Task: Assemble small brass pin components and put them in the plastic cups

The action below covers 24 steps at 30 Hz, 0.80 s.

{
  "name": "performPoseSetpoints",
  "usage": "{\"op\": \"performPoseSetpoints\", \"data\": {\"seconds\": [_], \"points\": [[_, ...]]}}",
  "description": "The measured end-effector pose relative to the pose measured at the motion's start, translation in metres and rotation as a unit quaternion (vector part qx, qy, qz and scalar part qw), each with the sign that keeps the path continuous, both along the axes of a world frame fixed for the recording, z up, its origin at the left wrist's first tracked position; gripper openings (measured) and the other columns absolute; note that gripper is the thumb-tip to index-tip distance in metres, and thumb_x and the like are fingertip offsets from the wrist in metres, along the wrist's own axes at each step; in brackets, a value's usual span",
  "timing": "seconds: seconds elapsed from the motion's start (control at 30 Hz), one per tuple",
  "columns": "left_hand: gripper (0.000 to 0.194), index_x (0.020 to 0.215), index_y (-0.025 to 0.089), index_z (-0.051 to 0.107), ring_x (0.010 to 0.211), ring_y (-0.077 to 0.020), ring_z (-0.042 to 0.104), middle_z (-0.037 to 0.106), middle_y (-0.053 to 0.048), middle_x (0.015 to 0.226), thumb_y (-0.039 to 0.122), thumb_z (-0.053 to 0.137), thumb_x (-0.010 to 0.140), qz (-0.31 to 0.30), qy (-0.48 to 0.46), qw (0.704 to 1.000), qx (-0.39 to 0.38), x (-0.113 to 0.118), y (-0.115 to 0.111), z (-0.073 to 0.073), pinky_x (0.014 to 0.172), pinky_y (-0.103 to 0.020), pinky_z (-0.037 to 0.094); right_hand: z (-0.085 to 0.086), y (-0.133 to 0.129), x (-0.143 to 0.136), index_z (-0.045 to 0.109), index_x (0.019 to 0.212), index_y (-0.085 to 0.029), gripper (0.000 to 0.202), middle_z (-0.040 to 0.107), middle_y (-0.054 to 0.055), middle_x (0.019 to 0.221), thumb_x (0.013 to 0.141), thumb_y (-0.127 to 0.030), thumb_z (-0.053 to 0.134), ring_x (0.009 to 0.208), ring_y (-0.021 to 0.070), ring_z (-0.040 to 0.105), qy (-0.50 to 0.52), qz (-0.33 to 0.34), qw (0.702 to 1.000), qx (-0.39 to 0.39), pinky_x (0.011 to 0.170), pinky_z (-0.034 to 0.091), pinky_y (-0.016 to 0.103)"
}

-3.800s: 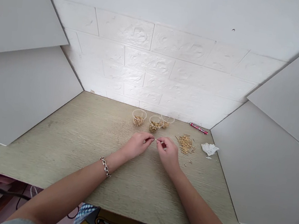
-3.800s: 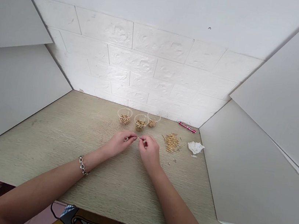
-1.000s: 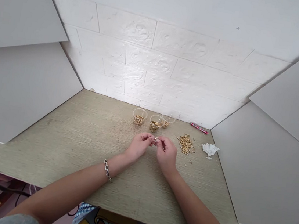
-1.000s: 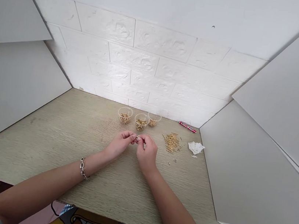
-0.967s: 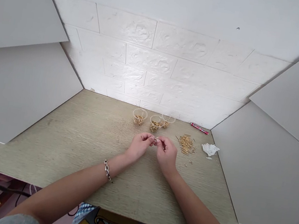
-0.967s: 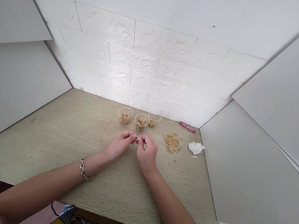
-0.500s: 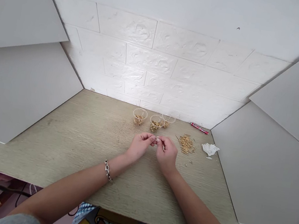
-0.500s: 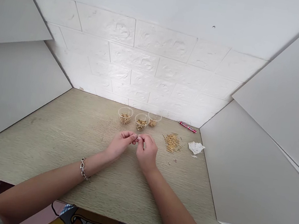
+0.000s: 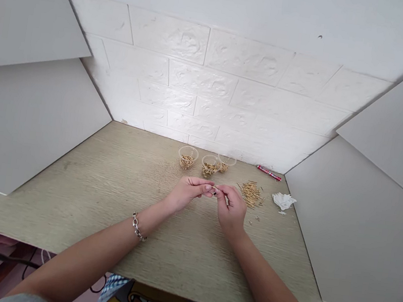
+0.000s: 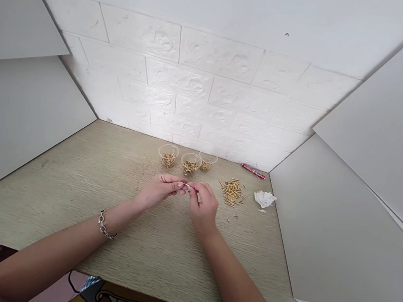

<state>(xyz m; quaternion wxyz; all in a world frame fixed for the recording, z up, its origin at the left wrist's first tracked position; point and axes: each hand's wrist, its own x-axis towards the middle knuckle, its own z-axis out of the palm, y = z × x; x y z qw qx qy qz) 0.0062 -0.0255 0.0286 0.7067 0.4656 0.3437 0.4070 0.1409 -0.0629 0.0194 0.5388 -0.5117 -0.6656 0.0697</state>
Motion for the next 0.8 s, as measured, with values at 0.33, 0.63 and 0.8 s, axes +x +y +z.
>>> {"op": "performPoseSetpoints", "data": {"seconds": [0.33, 0.63, 0.8], "points": [[0.025, 0.081, 0.012, 0.064, 0.061, -0.0076, 0.055, 0.064, -0.005, 0.072, 0.026, 0.068, 0.06, -0.016, -0.059, 0.995, -0.073, 0.0, -0.006, 0.01, 0.059, -0.019, 0.037, 0.002, -0.002, -0.001, 0.057, 0.079, -0.019, 0.011, 0.059, 0.002, 0.075, 0.079, -0.019, 0.046, 0.071, 0.0132, 0.054, 0.024, 0.009, 0.999, 0.034, 0.066, 0.043, 0.027], [0.024, 0.073, 0.012, 0.062, 0.055, -0.006, 0.05, 0.061, -0.003, 0.068, 0.031, 0.068, 0.059, 0.012, -0.028, 0.998, -0.048, -0.001, -0.003, 0.006, 0.057, -0.02, 0.037, -0.001, 0.001, 0.0, 0.058, 0.079, -0.02, 0.012, 0.06, 0.003, 0.076, 0.079, -0.022, 0.046, 0.073, 0.0138, 0.054, 0.011, -0.008, 1.0, 0.023, 0.068, 0.043, 0.029], [0.027, 0.071, 0.012, 0.061, 0.054, -0.0059, 0.048, 0.061, -0.003, 0.07, 0.037, 0.066, 0.061, 0.024, 0.007, 0.999, -0.022, -0.002, -0.001, 0.004, 0.055, -0.02, 0.035, -0.004, 0.003, 0.001, 0.057, 0.084, -0.019, 0.013, 0.059, 0.004, 0.079, 0.078, -0.024, 0.046, 0.075, 0.0146, 0.054, 0.0, -0.004, 1.0, 0.013, 0.069, 0.044, 0.03]]}}
